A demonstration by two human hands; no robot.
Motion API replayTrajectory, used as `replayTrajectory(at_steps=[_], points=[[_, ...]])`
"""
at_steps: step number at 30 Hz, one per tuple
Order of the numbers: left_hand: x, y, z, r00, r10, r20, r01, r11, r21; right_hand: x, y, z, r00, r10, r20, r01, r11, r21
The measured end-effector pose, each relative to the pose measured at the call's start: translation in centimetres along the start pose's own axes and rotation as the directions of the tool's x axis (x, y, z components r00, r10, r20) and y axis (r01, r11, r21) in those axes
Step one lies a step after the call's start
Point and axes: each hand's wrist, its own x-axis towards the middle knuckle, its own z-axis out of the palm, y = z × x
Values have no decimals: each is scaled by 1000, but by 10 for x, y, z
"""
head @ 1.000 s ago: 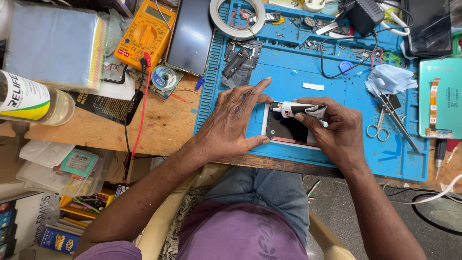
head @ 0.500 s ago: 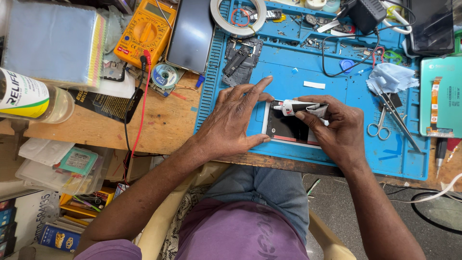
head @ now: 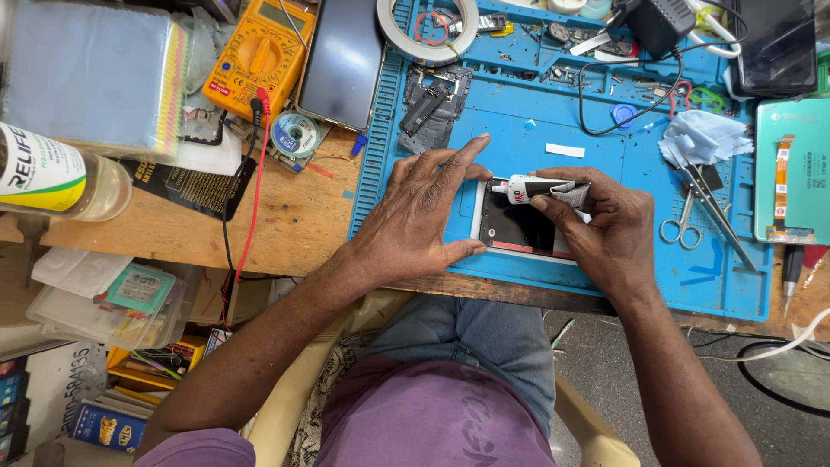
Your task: The person works on a disassembled mobile phone, using tweezers to handle small components and applying adhesive to the phone frame. They also wipe the phone surface with a cloth and manipulate a flexible circuit board.
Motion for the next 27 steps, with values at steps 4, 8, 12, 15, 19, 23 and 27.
replayTrajectory(at_steps=[4, 8, 12, 15, 19, 23, 27], points=[[0, 0, 0, 1000, 5, -5, -5, 1000, -1, 0, -1, 0, 1000, 4, -8, -4, 1000, -26], [-1, 0, 0, 1000, 4, -2, -4, 1000, -9, 0, -2, 0, 1000, 2, -16, -3, 1000, -25], [-2, 0, 2, 1000, 0, -1, 0, 1000, -1, -1, -1, 1, 998, 62, -13, -63, 996, -66], [-1, 0, 3, 1000, -3, 1, 3, 1000, 5, -1, 0, 1, 1000, 3, -28, -4, 1000, -30], [-1, 0, 4, 1000, 6, -6, -6, 1000, 7, -2, 1, 2, 999, 40, -29, -41, 999, -24], [-3, 0, 5, 1000, 7, -8, -7, 1000, 9, -3, 2, 3, 999, 45, -31, -45, 999, -19], [-4, 1, 5, 1000, 3, -9, -3, 1000, 5, -3, 2, 4, 999, 33, -37, -34, 999, -26]])
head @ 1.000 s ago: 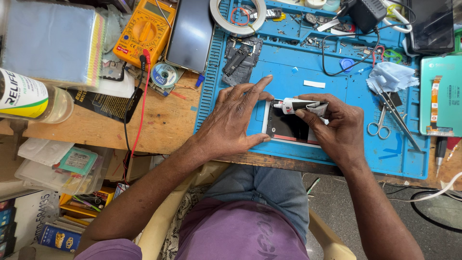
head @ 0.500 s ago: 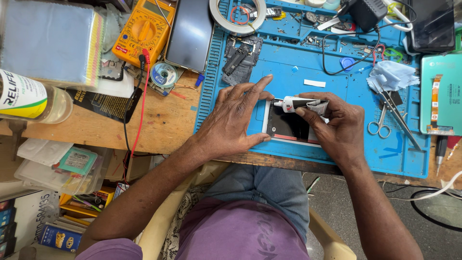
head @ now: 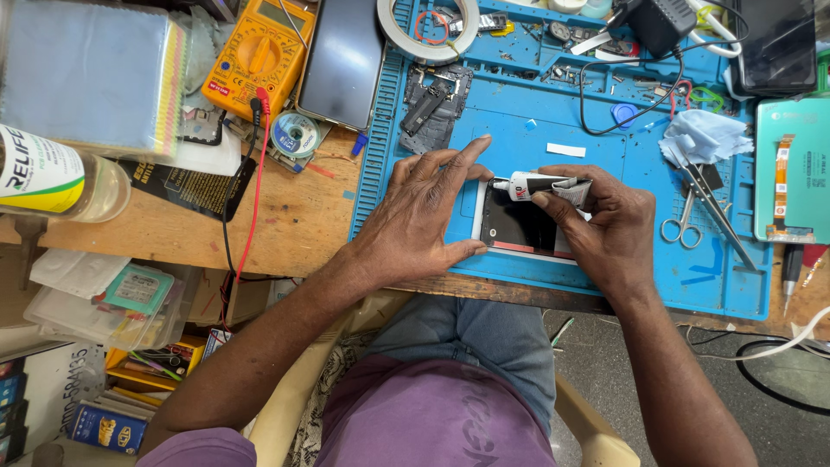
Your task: The person works on a disassembled mobile phone, using tweezers to handle small components and applying adhesive to the phone frame. They also wipe the phone surface with a cloth and manipulate a flexible circuit board.
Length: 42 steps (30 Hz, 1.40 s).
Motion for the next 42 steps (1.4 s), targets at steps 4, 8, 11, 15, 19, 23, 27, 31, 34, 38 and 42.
replayTrajectory(at_steps=[4, 8, 11, 15, 19, 23, 27, 31, 34, 38, 42], points=[[1, 1, -2, 1000, -10, 11, 10, 1000, -1, 1, -1, 1, 1000, 0, -3, 0, 1000, 8], [2, 1, -2, 999, -20, 31, 20, 1000, 5, 1, -4, 0, 1000, -6, -8, 7, 1000, 12], [2, 1, -2, 1000, -12, 24, 12, 1000, 7, 2, -5, 0, 999, 35, -10, -35, 999, -33], [2, 0, -2, 1000, -11, 21, 11, 1000, 5, 2, -4, 1, 995, 100, -9, -101, 994, -50], [3, 1, -2, 1000, -9, 23, 8, 1000, 11, 1, -3, 2, 1000, 7, -30, -7, 1000, -4], [3, 1, -3, 1000, 0, 13, -1, 1000, 5, 2, -1, 2, 999, 1, -34, -1, 1000, 11], [3, 1, -3, 1000, -1, 13, 2, 1000, -1, 2, -1, 2, 999, 9, -43, -9, 1000, -5], [3, 1, -3, 1000, 3, 14, -3, 1000, 5, 2, -1, 2, 999, 0, -45, -2, 1000, -24], [4, 1, -2, 1000, 5, 12, -5, 1000, 11, 2, -2, 2, 999, 2, -48, -3, 1000, -12], [2, 1, -2, 1000, -2, 2, 2, 1000, -12, 1, -2, 4, 998, 10, -54, -10, 1000, 5], [1, 2, -2, 1000, -5, 4, 5, 1000, -11, -1, -1, 5, 998, 36, -55, -35, 999, 24]])
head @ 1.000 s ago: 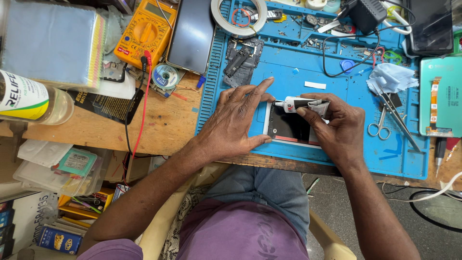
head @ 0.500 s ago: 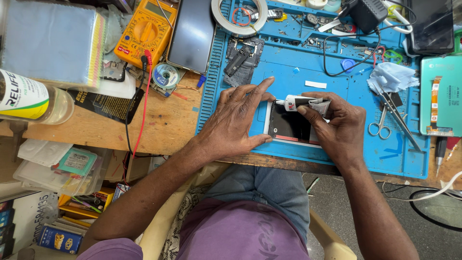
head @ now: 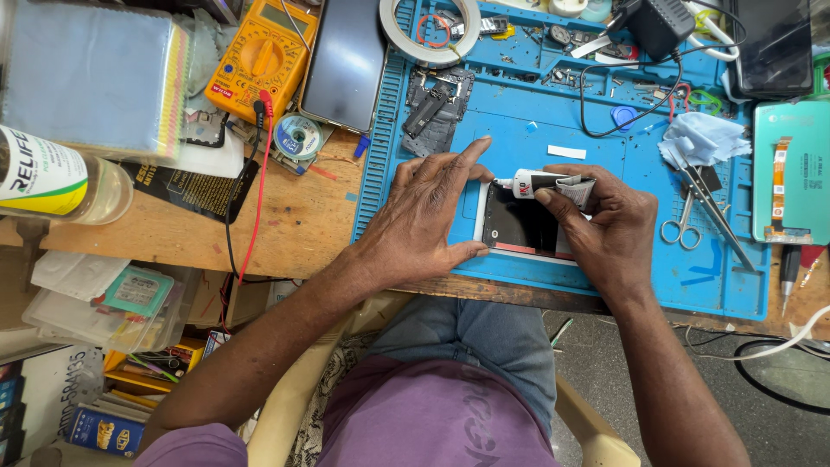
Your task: The person works on a disassembled mobile phone, using tweezers to handle small components and applying adhesive to the phone frame. They also wipe the phone surface with a cloth and manipulate a flexible circuit board.
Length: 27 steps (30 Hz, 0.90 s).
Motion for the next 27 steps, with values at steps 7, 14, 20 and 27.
replayTrajectory(at_steps=[7, 14, 20, 27], points=[[6, -3, -2, 999, -7, 45, 9, 999, -41, -1, 1, 0, 1000, -28, -9, 29, 999, 18], [10, -7, -3, 999, 13, 44, -11, 999, -49, 0, 1, 2, 1000, -5, -22, 5, 1000, -27], [10, -10, -1, 1000, 11, 19, -9, 997, -75, 0, 2, 2, 999, -23, -31, 22, 999, -39], [9, -12, 1, 1000, 3, 25, -1, 997, -71, -1, 4, 4, 1000, 0, -30, -2, 998, -67]])
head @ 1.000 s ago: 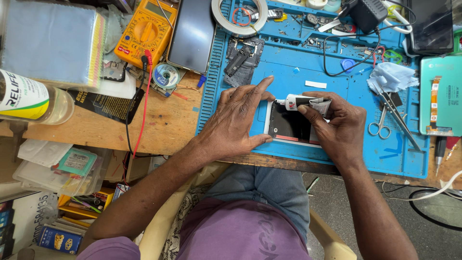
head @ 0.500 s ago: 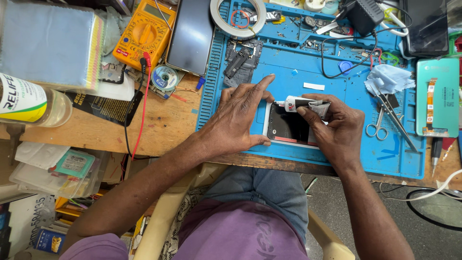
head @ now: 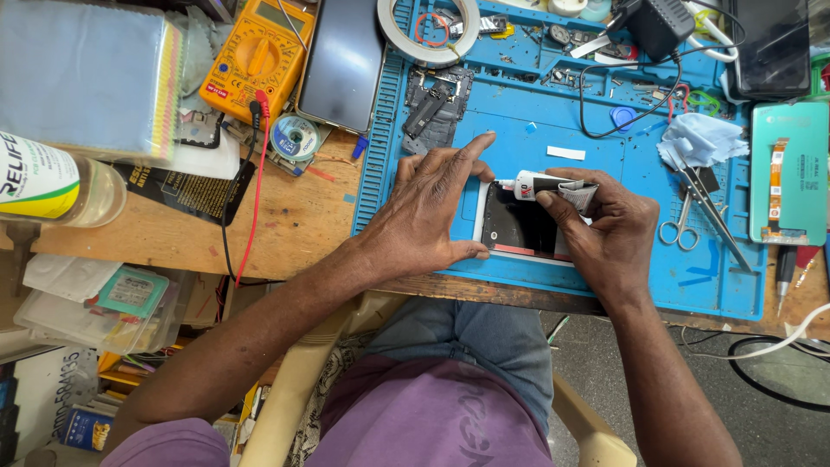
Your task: The person works on a disassembled mobile phone, using tweezers to handle small components and applying adhesive to the phone frame. They also wipe the phone surface with a cloth and manipulate a flexible circuit board.
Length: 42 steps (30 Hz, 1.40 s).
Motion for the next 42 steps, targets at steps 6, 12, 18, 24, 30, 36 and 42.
replayTrajectory(at_steps=[6, 12, 18, 24, 30, 36, 42], points=[[0, 0, 0, 1000, 8, -4, -8, 1000, 3, 0, -1, 0, 1000, -28, 1, 28, 999, 46], [-1, 0, 0, 1000, 21, -11, -21, 1000, 4, -2, -4, 1, 996, -88, -14, 89, 996, 18], [3, -1, 1, 1000, 16, -1, -16, 1000, 7, -4, -4, 3, 995, -92, -28, 94, 994, 55], [6, -2, 0, 1000, -3, 10, 3, 1000, -17, -5, -4, 4, 997, -76, -31, 78, 996, 43], [6, -3, 0, 1000, -12, 15, 12, 1000, -23, -6, -7, 4, 990, -135, -49, 136, 990, 28], [7, -3, 0, 1000, -10, 8, 10, 1000, -12, -7, -7, 3, 983, -172, -60, 173, 985, 16], [7, 0, 2, 1000, -8, 6, 8, 1000, -17, -8, -3, 0, 991, -123, -44, 123, 992, 2]])
